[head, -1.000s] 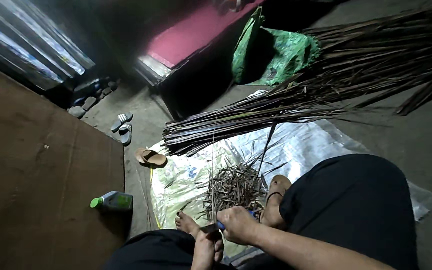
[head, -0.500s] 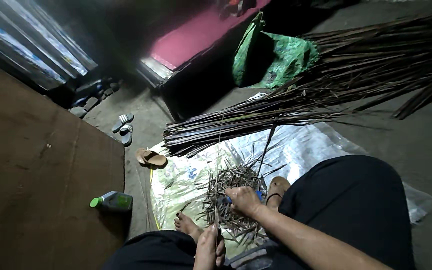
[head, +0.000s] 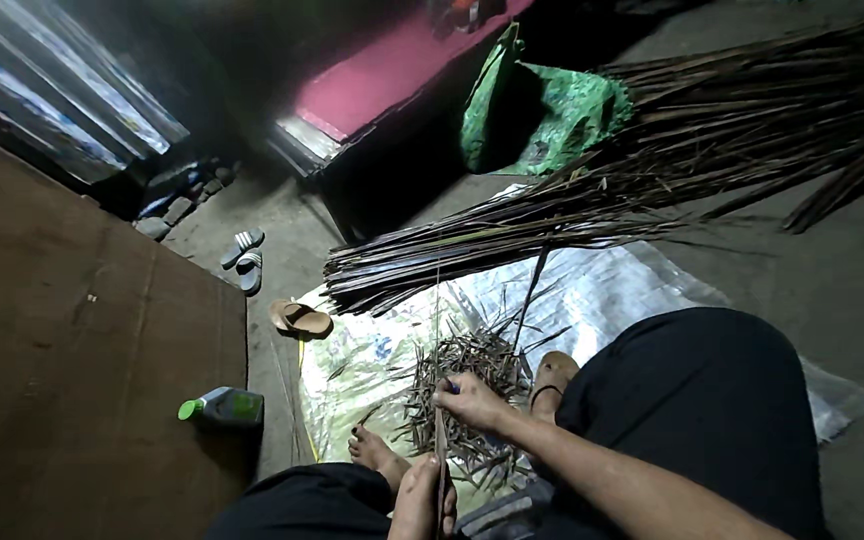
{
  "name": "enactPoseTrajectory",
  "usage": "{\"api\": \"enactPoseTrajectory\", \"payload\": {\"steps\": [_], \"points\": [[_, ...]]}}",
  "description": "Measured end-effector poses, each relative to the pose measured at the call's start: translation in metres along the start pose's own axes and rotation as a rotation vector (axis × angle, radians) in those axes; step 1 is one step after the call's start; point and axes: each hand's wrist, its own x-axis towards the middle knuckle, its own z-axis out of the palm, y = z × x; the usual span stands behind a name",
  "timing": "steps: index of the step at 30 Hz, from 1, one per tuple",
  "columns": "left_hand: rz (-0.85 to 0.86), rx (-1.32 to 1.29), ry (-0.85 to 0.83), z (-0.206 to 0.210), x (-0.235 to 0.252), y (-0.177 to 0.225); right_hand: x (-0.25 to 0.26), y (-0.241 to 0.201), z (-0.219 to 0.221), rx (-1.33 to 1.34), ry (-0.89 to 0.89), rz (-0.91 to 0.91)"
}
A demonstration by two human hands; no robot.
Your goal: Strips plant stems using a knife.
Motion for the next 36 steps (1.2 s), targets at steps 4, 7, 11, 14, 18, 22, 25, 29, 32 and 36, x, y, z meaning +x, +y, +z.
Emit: {"api": "enactPoseTrajectory", "payload": {"steps": [4, 7, 11, 14, 18, 22, 25, 29, 32, 36], "points": [[0.003, -0.001, 0.022, -0.002, 0.0, -0.001, -0.002, 0.0, -0.012, -0.302, 0.009, -0.063], [0.013, -0.011, 0.059, -0.001, 0.004, 0.004, -0.018, -0.003, -0.001, -0.652, -0.198, -0.104], [-0.015, -0.061, 0.123, 0.002, 0.004, 0.01, -0.031, -0.009, 0.023, -0.866, -0.286, -0.161], [0.022, -0.074, 0.09, 0.0, 0.0, 0.007, -0.025, 0.001, 0.022, -0.912, -0.226, -0.225], [0.03, -0.084, 0.034, -0.001, 0.0, 0.001, -0.013, 0.008, 0.012, -0.919, -0.181, -0.15], [0.01, -0.062, 0.032, 0.001, -0.004, 0.002, -0.004, 0.01, 0.005, -0.945, -0.118, -0.11], [0.009, -0.077, 0.008, 0.0, -0.004, 0.0, 0.004, 0.014, -0.003, -0.965, -0.036, -0.093], [0.003, -0.08, -0.013, 0.0, -0.004, -0.003, 0.009, 0.01, -0.015, -0.922, 0.053, 0.069], [0.004, -0.067, -0.024, 0.0, -0.006, -0.004, 0.015, 0.003, -0.03, -0.806, 0.166, 0.217], [0.007, -0.083, -0.002, -0.001, 0.0, -0.004, 0.012, 0.008, -0.031, -0.384, 0.158, 0.11]]}}
